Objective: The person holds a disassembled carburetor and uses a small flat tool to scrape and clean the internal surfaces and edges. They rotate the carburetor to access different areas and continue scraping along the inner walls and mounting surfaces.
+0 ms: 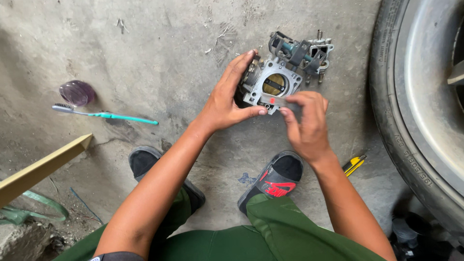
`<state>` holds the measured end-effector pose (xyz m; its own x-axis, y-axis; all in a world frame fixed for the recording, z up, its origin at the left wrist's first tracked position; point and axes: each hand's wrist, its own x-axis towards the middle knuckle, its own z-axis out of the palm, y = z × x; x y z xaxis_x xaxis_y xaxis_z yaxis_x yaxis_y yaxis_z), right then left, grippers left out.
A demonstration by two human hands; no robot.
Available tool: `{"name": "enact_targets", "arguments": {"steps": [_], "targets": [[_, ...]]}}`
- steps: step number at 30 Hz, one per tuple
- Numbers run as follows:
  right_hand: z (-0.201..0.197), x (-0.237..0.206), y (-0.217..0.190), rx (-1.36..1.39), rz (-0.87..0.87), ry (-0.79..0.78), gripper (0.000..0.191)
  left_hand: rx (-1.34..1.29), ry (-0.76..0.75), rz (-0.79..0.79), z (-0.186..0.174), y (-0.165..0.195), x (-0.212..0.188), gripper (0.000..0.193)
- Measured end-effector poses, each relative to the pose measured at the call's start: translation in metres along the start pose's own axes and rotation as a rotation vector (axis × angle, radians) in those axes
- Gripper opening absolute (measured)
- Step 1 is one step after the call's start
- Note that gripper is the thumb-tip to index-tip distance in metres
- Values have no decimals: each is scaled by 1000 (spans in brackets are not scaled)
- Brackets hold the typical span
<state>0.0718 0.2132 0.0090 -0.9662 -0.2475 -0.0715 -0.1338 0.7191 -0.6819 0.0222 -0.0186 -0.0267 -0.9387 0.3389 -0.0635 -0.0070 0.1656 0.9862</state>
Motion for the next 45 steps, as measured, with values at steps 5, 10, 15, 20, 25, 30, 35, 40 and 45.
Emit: {"name": "enact_targets", "arguments": {"steps": [5,10,15,20,25,30,35,40,45], "targets": [[25,8,-11,-208,-93,48,28,-48,-1,-27,-4,-3,-3,98],[34,4,-7,-203,-86,105,29,-96,-19,-32,-9,-11,0,91],[36,2,-7,-377,-176,158,24,-106,-28,-47,-12,-17,-2,87],[33,6,-7,-333,-185,140,25,-167,-55,-70,-14,-22,-2,86],[30,9,-6,-304,-217,93,38,-166,-87,-90,-17,-25,-1,87],[31,10,-7,-281,-193,89,42,-147,-100,-150,-18,-23,-1,88],[32,13,-10,-271,-181,101,46,-224,-116,-187,-19,-18,2,86],[33,15,-9,-271,-180,109,45,-179,-111,-170,-21,-16,6,81],[33,16,-7,-265,-174,117,44,-177,-92,-153,-21,-16,9,75]]}}
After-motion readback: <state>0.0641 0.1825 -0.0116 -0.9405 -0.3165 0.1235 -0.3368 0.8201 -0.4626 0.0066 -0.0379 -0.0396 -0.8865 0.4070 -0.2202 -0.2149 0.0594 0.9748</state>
